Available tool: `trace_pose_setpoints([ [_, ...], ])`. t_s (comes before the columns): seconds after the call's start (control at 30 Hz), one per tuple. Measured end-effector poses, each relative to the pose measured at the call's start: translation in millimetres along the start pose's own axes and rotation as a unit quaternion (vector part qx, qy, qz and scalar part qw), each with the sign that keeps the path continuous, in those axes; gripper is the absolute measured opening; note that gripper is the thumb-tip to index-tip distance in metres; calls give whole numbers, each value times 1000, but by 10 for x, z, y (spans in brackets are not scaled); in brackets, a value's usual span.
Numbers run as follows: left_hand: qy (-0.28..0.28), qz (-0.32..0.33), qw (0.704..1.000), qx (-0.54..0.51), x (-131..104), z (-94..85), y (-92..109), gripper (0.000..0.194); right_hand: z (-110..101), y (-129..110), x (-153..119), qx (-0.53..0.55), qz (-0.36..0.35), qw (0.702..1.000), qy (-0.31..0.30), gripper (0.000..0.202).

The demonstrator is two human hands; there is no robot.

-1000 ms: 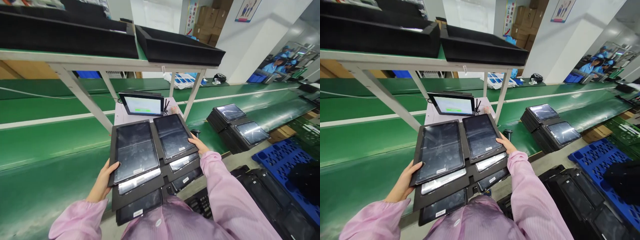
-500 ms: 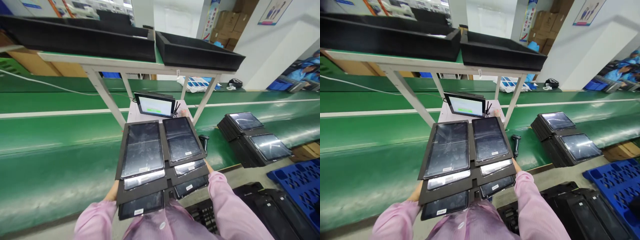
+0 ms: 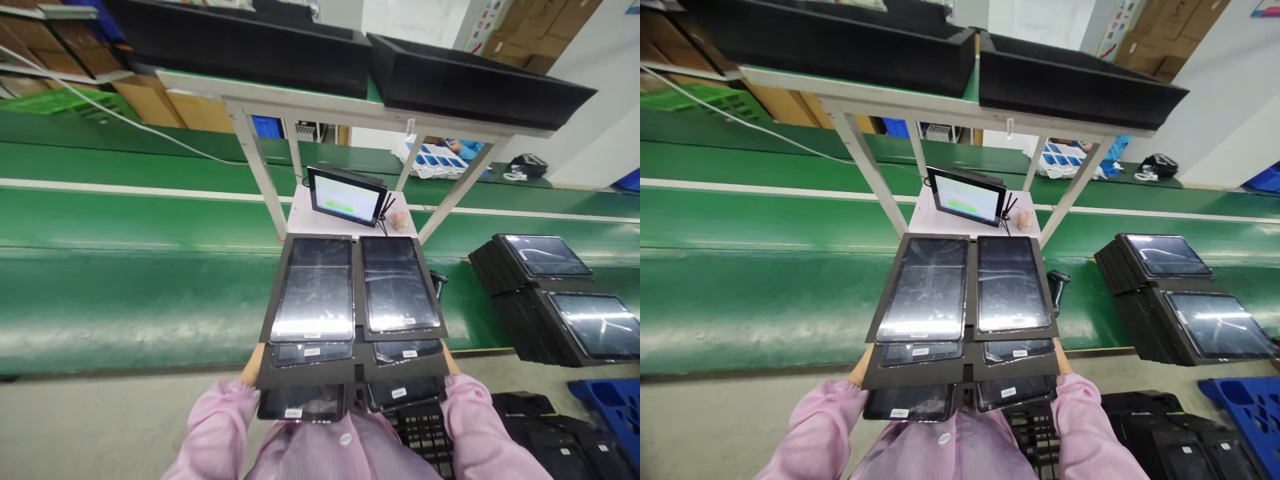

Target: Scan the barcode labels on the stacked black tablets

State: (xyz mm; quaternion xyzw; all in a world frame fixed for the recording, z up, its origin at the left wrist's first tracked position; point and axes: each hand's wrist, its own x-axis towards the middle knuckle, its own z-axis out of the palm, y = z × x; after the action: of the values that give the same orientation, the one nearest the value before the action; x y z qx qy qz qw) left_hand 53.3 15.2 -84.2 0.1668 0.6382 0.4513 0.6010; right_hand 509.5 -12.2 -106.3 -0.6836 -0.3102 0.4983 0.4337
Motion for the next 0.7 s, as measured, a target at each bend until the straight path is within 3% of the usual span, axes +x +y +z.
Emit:
trace_pose_setpoints([
  [0.1,-2,18,999,-43,-105,9,33,51,21,-100,-107,24,-6,1000,4,36],
  [0.23,-51,-3,996,-75,-217,21,84,58,81,-234,-213,132,47,989,-36,53],
  [0.37,-73,87,992,-52,-151,30,152,51,146,-349,-209,187,70,978,-66,64],
  [0.57,-63,95,993,-41,1,139,359,56,217,-523,67,215,92,968,-95,55],
  [0.7,-65,75,994,-54,108,194,440,69,333,-708,240,237,108,963,-73,44],
])
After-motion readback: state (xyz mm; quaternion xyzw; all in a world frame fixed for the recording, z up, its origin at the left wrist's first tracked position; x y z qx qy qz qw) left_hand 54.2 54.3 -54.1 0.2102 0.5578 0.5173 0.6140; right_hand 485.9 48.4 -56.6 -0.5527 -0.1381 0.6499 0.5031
